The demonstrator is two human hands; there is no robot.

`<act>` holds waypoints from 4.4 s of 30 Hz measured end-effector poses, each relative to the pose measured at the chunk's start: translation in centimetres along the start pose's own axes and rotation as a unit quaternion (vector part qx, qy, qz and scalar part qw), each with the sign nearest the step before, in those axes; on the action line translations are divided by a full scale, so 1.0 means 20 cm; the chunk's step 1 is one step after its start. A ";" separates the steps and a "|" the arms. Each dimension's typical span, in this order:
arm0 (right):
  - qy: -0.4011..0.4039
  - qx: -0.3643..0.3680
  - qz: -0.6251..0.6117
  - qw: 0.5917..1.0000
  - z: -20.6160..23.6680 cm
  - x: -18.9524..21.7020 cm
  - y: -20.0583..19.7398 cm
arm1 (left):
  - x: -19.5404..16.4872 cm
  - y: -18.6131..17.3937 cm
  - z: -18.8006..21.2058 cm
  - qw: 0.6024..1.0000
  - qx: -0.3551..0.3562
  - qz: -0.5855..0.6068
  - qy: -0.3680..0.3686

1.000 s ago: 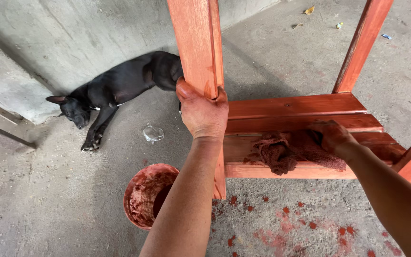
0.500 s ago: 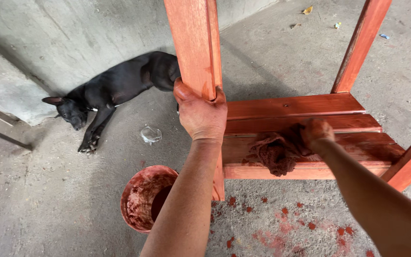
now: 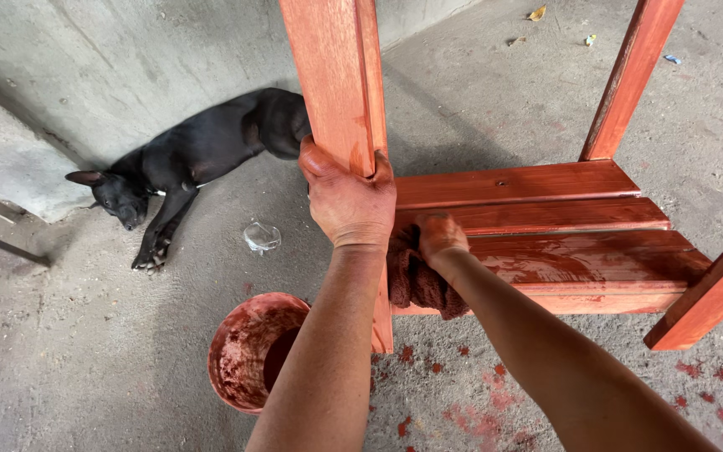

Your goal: The person dips a cloth into a bucket of red wood stain and wipes the stain by hand over the legs, stretchers, and lower shelf of a small wooden table, working the liquid into the wood surfaces across the frame.

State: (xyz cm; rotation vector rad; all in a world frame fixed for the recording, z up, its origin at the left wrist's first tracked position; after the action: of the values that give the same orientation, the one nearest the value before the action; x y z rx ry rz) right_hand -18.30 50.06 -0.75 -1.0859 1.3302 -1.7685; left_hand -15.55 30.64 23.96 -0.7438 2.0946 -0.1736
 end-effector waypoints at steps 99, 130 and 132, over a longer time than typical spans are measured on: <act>-0.221 0.023 -0.123 0.967 -0.04 0.49 -0.06 | -0.04 0.07 0.07 0.982 -0.082 -0.042 0.165; -0.257 0.024 -0.364 0.895 -0.14 0.62 -0.04 | -0.02 0.12 0.04 0.983 -0.068 -0.034 0.169; -0.249 0.007 -0.363 0.898 -0.14 0.64 -0.04 | -0.01 0.12 0.04 0.984 -0.058 -0.032 0.166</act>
State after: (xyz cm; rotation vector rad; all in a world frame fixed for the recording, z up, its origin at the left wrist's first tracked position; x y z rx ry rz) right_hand -26.32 40.27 2.55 -2.0440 0.6192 -1.7733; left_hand -15.89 32.82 22.82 -0.9036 2.4136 -0.2247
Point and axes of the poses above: each hand's wrist, its own z-axis away from the middle knuckle, its own y-axis out of the palm, x = y × z, the point moved 9 cm from there along -z, towards the middle knuckle, and after that the axes turned 1 degree about y, right-handed, at the moved point
